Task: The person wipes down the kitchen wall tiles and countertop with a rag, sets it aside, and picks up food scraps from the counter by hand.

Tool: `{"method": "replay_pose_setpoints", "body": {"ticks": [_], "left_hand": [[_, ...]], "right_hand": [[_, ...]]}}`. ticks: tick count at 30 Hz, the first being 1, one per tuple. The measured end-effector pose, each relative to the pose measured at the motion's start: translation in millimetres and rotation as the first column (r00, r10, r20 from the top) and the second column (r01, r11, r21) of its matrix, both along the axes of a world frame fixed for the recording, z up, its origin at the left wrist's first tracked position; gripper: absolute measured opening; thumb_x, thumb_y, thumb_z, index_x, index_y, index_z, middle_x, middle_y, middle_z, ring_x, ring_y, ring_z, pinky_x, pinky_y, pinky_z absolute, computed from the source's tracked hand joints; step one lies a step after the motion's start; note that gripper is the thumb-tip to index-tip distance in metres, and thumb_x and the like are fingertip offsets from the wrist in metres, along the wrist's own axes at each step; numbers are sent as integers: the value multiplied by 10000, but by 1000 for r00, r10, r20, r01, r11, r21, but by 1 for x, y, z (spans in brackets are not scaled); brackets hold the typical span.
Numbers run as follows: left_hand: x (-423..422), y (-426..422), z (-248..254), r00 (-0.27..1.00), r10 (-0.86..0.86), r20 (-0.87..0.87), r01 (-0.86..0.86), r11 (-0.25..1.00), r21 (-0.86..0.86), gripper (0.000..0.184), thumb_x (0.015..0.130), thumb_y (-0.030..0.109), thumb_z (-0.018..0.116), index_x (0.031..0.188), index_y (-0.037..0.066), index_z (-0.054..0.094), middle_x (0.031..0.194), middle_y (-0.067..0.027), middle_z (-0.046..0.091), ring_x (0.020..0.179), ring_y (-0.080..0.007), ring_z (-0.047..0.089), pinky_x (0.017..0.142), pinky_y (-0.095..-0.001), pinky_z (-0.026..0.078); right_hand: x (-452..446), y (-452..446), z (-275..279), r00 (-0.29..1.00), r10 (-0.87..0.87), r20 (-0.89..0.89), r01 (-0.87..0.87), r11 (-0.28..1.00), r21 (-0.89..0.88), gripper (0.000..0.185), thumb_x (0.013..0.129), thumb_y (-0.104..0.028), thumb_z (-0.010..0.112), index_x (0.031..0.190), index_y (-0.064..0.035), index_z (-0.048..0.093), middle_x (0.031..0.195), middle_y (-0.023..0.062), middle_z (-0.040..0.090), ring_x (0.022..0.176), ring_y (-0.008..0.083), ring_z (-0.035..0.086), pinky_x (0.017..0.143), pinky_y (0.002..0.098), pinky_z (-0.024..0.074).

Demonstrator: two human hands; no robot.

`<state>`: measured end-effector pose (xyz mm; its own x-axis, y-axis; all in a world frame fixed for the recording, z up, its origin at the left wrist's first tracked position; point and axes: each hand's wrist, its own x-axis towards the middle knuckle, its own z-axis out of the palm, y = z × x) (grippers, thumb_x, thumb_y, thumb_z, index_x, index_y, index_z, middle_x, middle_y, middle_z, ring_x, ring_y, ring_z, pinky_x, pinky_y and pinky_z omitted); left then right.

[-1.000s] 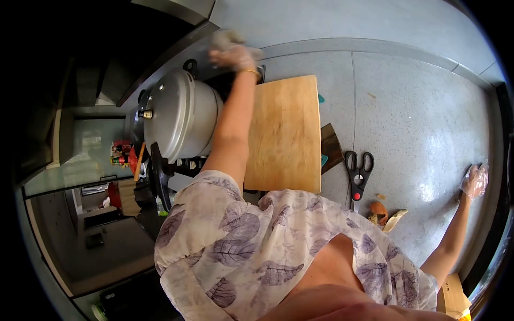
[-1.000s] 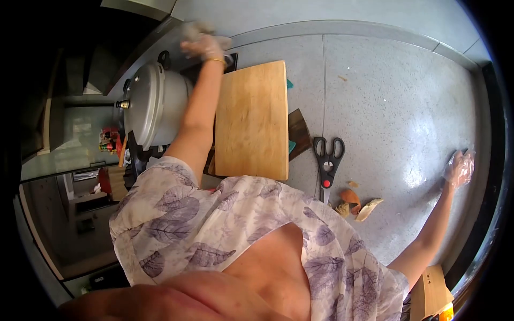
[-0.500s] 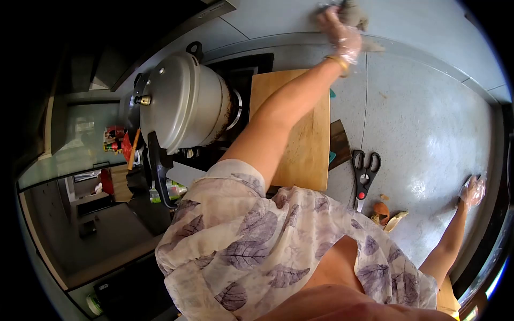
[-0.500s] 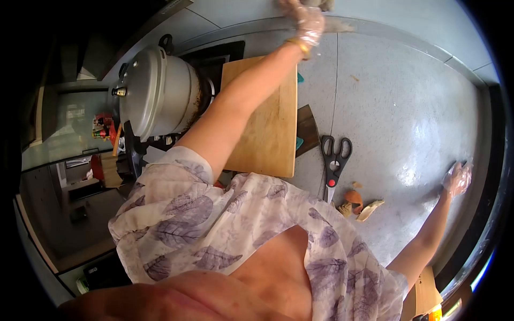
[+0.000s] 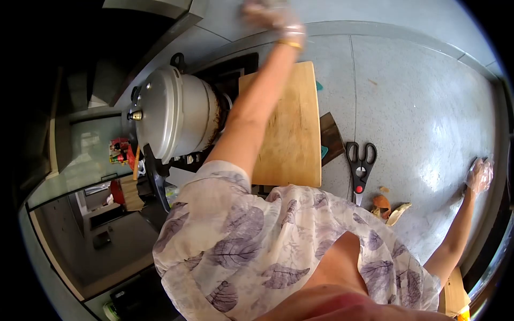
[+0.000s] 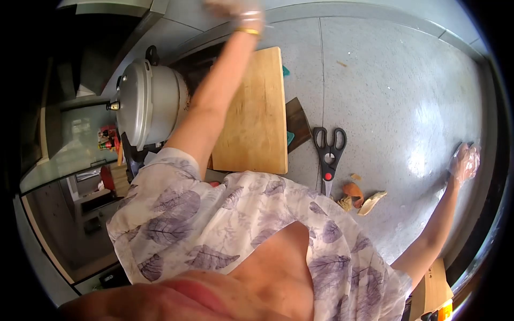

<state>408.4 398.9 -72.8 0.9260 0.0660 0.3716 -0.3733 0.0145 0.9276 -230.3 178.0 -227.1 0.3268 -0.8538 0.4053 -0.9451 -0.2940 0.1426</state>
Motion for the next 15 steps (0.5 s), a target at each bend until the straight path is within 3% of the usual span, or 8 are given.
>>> {"method": "replay_pose_setpoints", "body": {"ticks": [1,2,5,8,10,11,14,15], "left_hand": [[-8,8,15,946,77,316,-202,901,385,344,908,276,574,1119,36,447,1086,-212,428,961,-294,457,901,-471,348],[-8,-35,-34,933,195,302,-253,953,168,369,911,324,559,1100,27,451,1057,-192,452,979,-304,446,904,-481,343],[-46,-61,-43,981,-151,119,158,986,-52,429,889,373,581,1116,33,452,1136,-171,460,1076,-292,413,936,-466,339],[-40,-3,-12,889,-416,-192,369,898,-238,575,891,305,558,1285,6,263,1304,-223,368,1211,-292,390,1022,-453,345],[-20,77,30,872,-101,-479,163,983,89,795,941,201,472,1459,-14,-91,1427,-300,260,1237,-357,475,987,-426,477],[-8,95,39,885,42,-464,125,938,324,683,926,244,507,1391,-33,91,1366,-279,357,1167,-350,535,937,-404,504],[60,144,11,911,309,-273,125,425,897,443,847,341,636,1077,-38,640,1138,-194,641,1063,-331,618,939,-398,480],[71,155,-11,965,228,-128,92,162,982,403,846,291,631,1105,-19,631,1150,-187,638,1082,-315,612,930,-393,489]], "right_hand": [[14,7,19,994,-69,-85,81,987,141,337,896,-323,454,981,-39,615,1043,188,624,1026,389,562,871,498,449],[12,6,16,996,-40,-75,46,996,81,340,898,-324,455,996,-41,616,1045,187,627,1023,385,567,872,493,451],[-2,-7,-1,998,32,-59,-37,997,-73,391,906,-346,458,1121,-58,611,1093,177,634,1038,366,585,895,474,454],[-12,-20,-6,972,-116,-203,151,974,168,428,906,-360,462,1190,-70,596,1142,172,628,1073,358,577,920,461,451],[-9,-11,-6,986,-98,-135,110,990,90,441,902,-357,453,1198,-64,596,1151,180,623,1083,365,572,925,465,447],[-2,-7,2,991,-89,-103,97,992,77,439,901,-354,450,1190,-59,599,1148,182,623,1083,368,570,922,468,447],[9,-1,12,990,-119,-74,126,986,105,448,898,-350,438,1188,-48,597,1169,188,612,1108,374,555,931,473,438],[11,1,16,987,-130,-93,142,980,137,450,898,-351,439,1191,-48,596,1173,187,611,1112,373,552,934,472,436]]}}
